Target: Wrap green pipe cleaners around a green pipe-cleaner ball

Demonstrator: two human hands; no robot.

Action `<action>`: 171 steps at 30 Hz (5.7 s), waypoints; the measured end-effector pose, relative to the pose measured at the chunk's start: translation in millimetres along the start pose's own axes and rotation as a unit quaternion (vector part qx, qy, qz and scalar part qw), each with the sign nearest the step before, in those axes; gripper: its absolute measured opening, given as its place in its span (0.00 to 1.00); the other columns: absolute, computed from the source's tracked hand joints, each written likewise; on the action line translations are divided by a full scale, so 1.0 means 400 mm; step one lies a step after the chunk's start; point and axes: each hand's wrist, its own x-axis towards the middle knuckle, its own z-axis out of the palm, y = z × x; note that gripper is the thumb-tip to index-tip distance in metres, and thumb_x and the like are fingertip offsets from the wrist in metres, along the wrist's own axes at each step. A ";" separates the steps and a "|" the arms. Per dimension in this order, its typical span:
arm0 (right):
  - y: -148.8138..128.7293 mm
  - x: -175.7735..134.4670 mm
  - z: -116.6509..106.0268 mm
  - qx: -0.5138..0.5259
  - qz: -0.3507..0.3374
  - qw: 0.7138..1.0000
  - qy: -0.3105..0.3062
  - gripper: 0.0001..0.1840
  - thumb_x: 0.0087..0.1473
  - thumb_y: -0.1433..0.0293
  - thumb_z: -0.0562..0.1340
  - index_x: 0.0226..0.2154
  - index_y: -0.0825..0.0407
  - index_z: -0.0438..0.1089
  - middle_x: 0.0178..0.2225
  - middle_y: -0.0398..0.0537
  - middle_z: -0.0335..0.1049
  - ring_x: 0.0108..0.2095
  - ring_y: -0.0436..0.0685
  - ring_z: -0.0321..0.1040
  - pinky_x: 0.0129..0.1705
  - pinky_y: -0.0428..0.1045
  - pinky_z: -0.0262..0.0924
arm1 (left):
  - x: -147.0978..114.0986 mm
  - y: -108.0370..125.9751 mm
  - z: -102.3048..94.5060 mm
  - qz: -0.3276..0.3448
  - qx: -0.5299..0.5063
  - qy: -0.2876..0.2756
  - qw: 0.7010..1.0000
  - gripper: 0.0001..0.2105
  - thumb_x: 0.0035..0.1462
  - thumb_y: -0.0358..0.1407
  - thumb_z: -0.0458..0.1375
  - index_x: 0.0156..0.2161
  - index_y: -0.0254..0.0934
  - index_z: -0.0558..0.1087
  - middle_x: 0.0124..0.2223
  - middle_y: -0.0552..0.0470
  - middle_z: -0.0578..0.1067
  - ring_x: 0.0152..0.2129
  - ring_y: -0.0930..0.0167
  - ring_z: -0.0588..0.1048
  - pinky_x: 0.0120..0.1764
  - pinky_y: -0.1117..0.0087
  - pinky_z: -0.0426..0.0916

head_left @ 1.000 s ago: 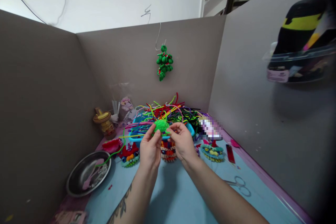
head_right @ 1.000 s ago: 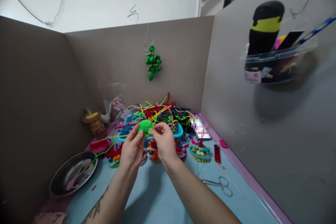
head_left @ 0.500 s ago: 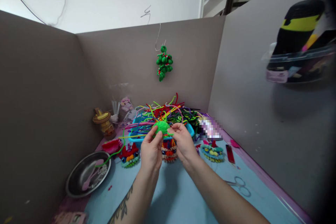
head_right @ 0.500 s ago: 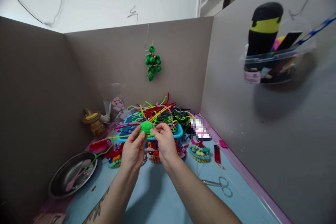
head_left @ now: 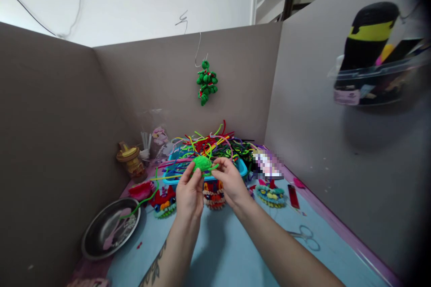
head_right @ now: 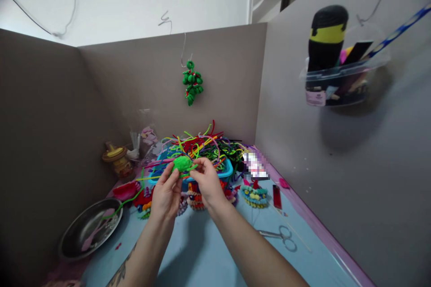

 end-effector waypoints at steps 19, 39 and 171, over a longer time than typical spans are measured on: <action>-0.005 0.034 -0.023 0.058 -0.029 0.997 0.043 0.23 0.30 0.70 0.72 0.31 0.49 0.63 0.23 0.36 0.68 0.26 0.48 0.65 0.31 0.45 0.59 | -0.012 -0.001 0.012 -0.063 -0.027 0.018 0.997 0.11 0.56 0.19 0.52 0.37 0.34 0.72 0.31 0.52 0.78 0.25 0.78 0.77 0.30 0.80 0.72; -0.056 0.012 -0.028 -0.060 0.066 0.986 -0.142 0.12 0.34 0.64 0.72 0.22 0.54 0.74 0.22 0.42 0.72 0.26 0.51 0.67 0.34 0.48 0.59 | -0.003 0.010 -0.019 0.012 0.139 -0.148 0.979 0.20 0.50 0.35 0.64 0.49 0.44 0.69 0.48 0.51 0.74 0.41 0.73 0.74 0.39 0.75 0.67; 0.026 0.030 -0.037 0.141 0.111 0.984 0.006 0.20 0.31 0.70 0.72 0.25 0.48 0.61 0.26 0.38 0.72 0.27 0.52 0.70 0.31 0.48 0.65 | 0.025 0.013 -0.043 -0.148 0.124 -0.187 0.963 0.15 0.48 0.39 0.65 0.41 0.40 0.70 0.41 0.50 0.76 0.35 0.71 0.75 0.39 0.69 0.68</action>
